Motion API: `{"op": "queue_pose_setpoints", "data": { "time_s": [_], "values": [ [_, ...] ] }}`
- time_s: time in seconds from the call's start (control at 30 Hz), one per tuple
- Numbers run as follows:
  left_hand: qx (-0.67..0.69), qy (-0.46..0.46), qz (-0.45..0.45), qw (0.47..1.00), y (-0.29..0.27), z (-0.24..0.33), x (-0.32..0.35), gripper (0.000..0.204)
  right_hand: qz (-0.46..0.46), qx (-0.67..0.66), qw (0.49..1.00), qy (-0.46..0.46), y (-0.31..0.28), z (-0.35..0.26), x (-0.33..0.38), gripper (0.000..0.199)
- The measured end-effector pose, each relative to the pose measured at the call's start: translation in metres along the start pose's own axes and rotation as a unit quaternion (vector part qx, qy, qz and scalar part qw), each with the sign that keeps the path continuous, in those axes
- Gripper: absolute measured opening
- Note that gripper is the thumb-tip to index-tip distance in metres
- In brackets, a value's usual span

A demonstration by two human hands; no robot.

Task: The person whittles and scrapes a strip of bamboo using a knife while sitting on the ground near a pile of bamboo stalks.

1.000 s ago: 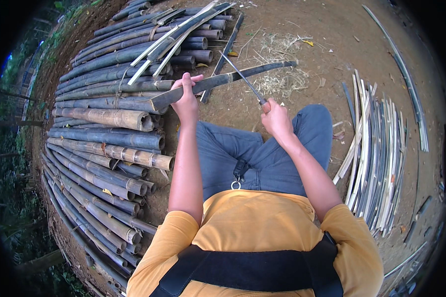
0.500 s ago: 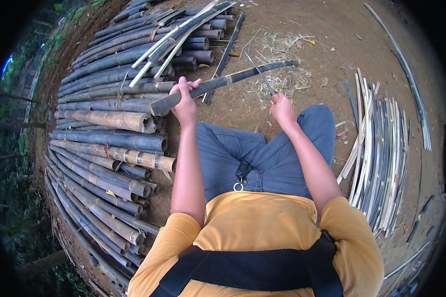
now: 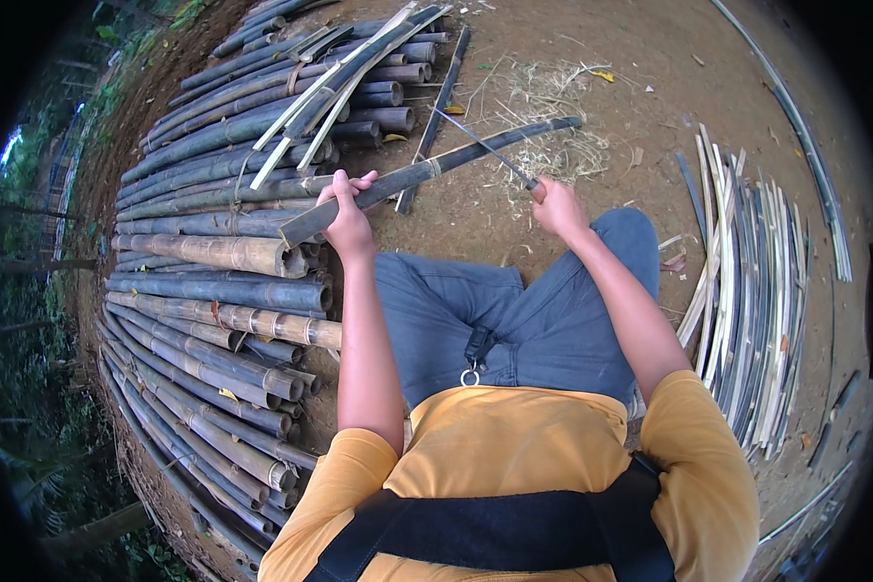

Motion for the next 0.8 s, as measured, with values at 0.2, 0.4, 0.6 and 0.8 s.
{"op": "queue_pose_setpoints", "data": {
  "time_s": [0.2,0.4,0.6,0.8],
  "values": [
    [-0.012,-0.014,0.011,1.000,-0.018,-0.013,-0.007,0.034,-0.009,0.030,1.000,-0.005,-0.004,-0.011,-0.022,0.021],
    [-0.019,-0.020,0.009,1.000,-0.008,-0.011,-0.006,0.033,0.053,-0.034,0.995,0.077,-0.002,0.031,-0.050,0.020],
    [-0.038,-0.003,-0.008,0.999,-0.018,-0.011,-0.008,0.033,-0.002,0.025,0.999,-0.023,0.004,0.008,-0.024,0.024],
    [-0.019,-0.016,-0.018,1.000,-0.006,-0.006,-0.014,0.032,0.028,-0.061,0.997,0.025,0.008,0.040,-0.064,0.020]
  ]
}}
Point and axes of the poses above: each hand's wrist, its own x-axis away from the middle knuckle, its own y-axis out of the palm, z = x × y, the point moved 3 cm from there along -x, towards the middle knuckle, and after that the axes turned 9 degrees about -z, right-handed, at the moved point
